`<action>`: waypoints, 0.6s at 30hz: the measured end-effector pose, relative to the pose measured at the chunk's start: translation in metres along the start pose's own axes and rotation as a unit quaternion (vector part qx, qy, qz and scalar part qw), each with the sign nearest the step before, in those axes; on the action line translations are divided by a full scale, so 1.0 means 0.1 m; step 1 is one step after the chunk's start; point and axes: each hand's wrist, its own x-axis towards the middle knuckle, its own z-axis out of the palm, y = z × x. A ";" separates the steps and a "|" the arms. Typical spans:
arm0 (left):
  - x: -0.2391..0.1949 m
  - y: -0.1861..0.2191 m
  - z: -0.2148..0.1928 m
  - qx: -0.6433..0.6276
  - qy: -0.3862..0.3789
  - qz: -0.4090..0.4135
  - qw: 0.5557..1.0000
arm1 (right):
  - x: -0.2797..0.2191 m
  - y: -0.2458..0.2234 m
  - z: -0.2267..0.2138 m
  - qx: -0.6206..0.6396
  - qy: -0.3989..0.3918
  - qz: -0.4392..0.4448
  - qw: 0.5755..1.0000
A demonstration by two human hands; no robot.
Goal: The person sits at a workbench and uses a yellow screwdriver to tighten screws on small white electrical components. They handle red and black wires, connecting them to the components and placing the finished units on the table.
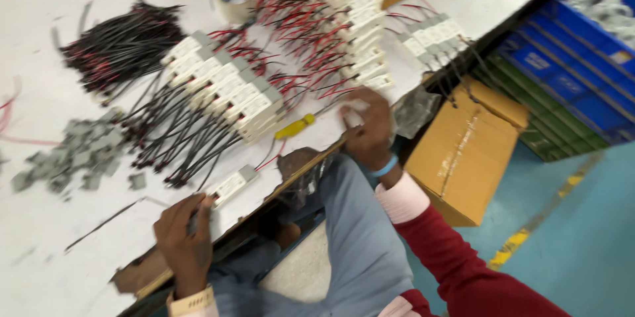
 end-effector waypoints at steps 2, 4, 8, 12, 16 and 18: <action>-0.01 -0.01 0.00 -0.002 0.001 0.012 1.000 | 0.15 0.44 -0.27 -0.077 0.032 0.034 0.996; 0.00 -0.02 0.02 -0.013 0.002 0.018 1.000 | 0.29 0.92 -0.45 -0.209 -0.010 0.067 0.976; 0.01 -0.12 0.07 -0.037 0.002 0.032 0.999 | 0.36 1.67 -0.51 -0.190 -0.068 0.109 0.973; 0.00 -0.27 0.12 -0.047 -0.008 0.050 0.998 | 0.32 2.04 -0.41 -0.238 -0.111 0.095 0.960; -0.03 -0.33 0.13 -0.030 -0.032 0.024 0.999 | 0.37 2.16 -0.41 -0.327 -0.106 0.065 0.937; -0.03 -0.35 0.11 -0.017 -0.047 0.036 0.998 | 0.41 2.19 -0.42 -0.317 -0.103 0.108 0.937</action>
